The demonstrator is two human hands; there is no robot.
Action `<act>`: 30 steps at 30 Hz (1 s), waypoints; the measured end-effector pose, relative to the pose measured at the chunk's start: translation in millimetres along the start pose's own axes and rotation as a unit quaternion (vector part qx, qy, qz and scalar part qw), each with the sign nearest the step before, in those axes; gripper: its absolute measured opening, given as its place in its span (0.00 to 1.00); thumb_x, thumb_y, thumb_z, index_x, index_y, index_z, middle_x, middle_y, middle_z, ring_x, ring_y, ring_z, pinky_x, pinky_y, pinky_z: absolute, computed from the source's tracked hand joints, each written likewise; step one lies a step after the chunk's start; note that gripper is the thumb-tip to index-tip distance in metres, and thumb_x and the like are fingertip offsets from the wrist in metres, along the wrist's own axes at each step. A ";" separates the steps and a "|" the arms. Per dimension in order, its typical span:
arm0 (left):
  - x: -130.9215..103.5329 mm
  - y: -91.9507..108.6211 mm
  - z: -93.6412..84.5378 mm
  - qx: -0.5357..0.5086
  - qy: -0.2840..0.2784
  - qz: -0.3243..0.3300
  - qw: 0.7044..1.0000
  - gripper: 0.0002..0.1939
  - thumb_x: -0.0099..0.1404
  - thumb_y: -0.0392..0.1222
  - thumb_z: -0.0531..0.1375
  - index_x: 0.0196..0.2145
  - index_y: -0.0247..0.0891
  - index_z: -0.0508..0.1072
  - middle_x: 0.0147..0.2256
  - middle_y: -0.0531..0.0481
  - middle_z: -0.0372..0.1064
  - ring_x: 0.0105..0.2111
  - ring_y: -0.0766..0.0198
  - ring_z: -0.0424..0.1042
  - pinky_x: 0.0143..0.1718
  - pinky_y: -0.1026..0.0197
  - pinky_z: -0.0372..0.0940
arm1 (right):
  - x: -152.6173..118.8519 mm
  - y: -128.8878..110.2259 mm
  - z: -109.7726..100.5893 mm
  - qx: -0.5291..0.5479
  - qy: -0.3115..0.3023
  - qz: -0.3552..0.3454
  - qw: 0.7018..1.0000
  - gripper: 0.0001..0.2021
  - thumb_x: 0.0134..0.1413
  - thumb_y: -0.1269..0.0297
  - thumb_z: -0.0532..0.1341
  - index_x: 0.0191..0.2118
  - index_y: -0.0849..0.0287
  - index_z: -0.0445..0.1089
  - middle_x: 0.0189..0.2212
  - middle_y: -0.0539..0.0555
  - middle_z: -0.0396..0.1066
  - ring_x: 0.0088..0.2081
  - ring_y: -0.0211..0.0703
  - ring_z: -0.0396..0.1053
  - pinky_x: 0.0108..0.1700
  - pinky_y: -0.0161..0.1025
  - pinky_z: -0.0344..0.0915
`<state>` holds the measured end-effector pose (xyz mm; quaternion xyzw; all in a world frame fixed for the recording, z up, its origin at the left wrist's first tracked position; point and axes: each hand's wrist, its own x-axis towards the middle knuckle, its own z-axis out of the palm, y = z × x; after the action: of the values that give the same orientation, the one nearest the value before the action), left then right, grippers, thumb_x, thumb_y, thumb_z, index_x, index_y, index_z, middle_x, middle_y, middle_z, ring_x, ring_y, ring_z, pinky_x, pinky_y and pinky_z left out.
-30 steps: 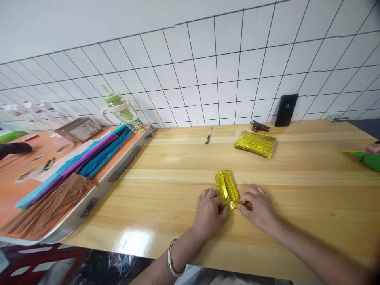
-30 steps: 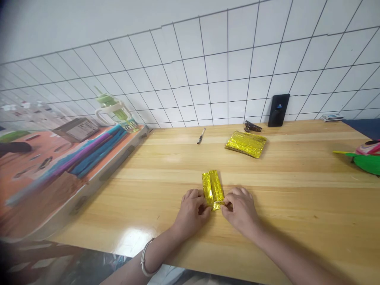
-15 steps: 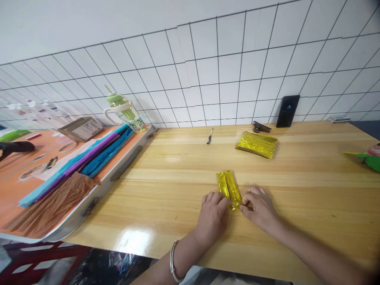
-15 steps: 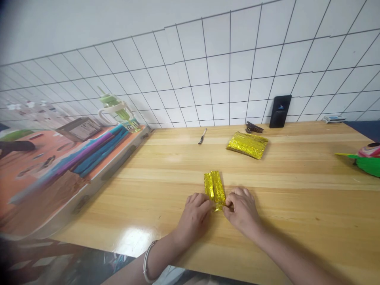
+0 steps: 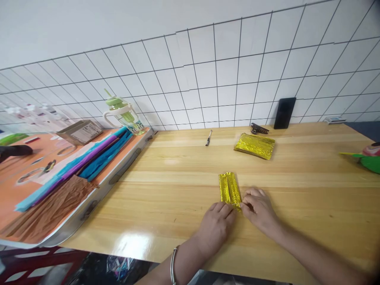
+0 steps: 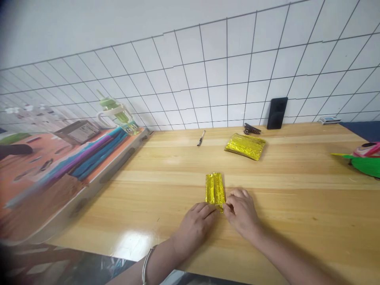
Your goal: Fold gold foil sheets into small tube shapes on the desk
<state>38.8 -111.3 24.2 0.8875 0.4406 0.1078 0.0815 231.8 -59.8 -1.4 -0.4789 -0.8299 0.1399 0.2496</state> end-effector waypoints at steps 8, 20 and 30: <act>-1.5 5.6 -2.3 0.033 -0.015 0.014 0.999 0.17 0.67 0.34 0.52 0.54 0.38 0.63 0.44 0.45 0.67 0.43 0.56 0.65 0.47 0.54 0.59 | -1.6 -2.7 0.5 -0.002 0.004 0.009 1.000 0.06 0.44 0.71 0.58 0.23 0.57 0.60 0.31 0.52 0.64 0.35 0.45 0.59 0.37 0.41 0.55; -3.0 16.8 7.8 0.076 -0.014 0.042 0.996 0.15 0.68 0.36 0.50 0.50 0.33 0.68 0.55 0.41 0.60 0.57 0.56 0.56 0.59 0.55 0.51 | 4.1 6.9 -11.1 0.056 -0.042 -0.009 0.998 0.05 0.44 0.71 0.59 0.22 0.57 0.63 0.28 0.50 0.66 0.34 0.43 0.63 0.36 0.40 0.58; -3.8 24.7 18.5 0.051 0.012 -0.004 0.999 0.22 0.70 0.41 0.48 0.58 0.32 0.59 0.57 0.42 0.59 0.58 0.54 0.56 0.59 0.54 0.52 | 30.9 14.5 -25.8 0.084 -0.069 -0.073 0.991 0.12 0.53 0.70 0.58 0.42 0.52 0.72 0.42 0.52 0.72 0.45 0.45 0.65 0.47 0.44 0.60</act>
<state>60.3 -130.1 11.8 0.8874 0.4498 0.0960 0.0313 243.6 -26.0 22.0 -0.3834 -0.8634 0.2228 0.2406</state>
